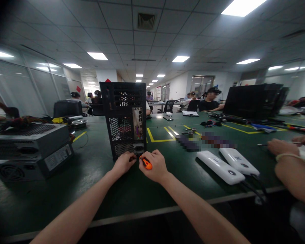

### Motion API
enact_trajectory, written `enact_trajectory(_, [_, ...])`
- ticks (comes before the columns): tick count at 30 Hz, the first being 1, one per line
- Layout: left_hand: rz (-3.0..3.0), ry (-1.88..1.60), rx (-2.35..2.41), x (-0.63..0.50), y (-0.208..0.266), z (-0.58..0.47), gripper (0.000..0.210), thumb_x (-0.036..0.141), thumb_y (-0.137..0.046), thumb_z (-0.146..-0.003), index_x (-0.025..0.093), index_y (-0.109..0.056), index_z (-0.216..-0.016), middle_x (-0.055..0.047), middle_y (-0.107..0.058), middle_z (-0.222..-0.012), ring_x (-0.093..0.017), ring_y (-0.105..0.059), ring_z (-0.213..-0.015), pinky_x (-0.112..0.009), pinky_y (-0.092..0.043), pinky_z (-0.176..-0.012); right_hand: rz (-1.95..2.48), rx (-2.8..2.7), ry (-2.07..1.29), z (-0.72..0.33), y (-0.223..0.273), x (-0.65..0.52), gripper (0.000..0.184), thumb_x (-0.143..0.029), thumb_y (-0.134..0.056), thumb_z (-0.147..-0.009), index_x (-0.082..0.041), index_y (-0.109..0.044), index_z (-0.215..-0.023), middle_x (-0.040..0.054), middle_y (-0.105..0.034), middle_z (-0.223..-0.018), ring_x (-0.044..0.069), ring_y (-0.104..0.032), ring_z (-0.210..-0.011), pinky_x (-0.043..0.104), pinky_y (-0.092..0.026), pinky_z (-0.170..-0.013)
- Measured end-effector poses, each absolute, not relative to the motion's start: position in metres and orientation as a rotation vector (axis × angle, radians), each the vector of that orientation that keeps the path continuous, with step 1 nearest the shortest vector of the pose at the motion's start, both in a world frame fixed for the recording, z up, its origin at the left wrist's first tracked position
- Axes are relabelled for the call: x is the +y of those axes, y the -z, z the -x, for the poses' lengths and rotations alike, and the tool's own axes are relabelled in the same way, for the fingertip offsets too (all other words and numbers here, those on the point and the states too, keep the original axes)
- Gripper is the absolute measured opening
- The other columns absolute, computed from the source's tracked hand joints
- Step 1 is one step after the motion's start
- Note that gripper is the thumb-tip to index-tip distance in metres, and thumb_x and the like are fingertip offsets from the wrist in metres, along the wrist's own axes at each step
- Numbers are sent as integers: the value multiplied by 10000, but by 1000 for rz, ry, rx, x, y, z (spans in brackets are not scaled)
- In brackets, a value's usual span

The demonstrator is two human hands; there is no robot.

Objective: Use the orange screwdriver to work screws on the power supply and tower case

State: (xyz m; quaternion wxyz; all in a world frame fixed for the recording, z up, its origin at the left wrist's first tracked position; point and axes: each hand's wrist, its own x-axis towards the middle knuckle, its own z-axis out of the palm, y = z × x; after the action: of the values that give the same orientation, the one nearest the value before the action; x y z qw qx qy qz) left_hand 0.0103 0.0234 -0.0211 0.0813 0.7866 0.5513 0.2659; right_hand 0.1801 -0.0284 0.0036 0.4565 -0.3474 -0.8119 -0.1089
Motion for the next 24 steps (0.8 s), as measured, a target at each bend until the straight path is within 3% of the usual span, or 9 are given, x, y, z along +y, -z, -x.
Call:
enact_trajectory(15, [-2317,-758,1679,25,20,-7,166,220,-422,-766,191,-553,-864,-59,-571,-914,-159,-526,-866,-263,-364,-764,792,-1956,292,-184,-7,-32,27,-207,-495,-710,-197,-500,-734,-22,-575,-656,105,-492,-562,277,-359,-652])
enact_trajectory(24, [-2456,-787,1447,11,15,-19,214,260,-420,-775,211,-584,-903,-49,-549,-949,-160,-515,-857,-276,-371,-762,1019,-1495,165,-229,-26,-38,81,-243,-478,-751,-192,-492,-689,-13,-515,-637,118,-475,-576,248,-376,-572])
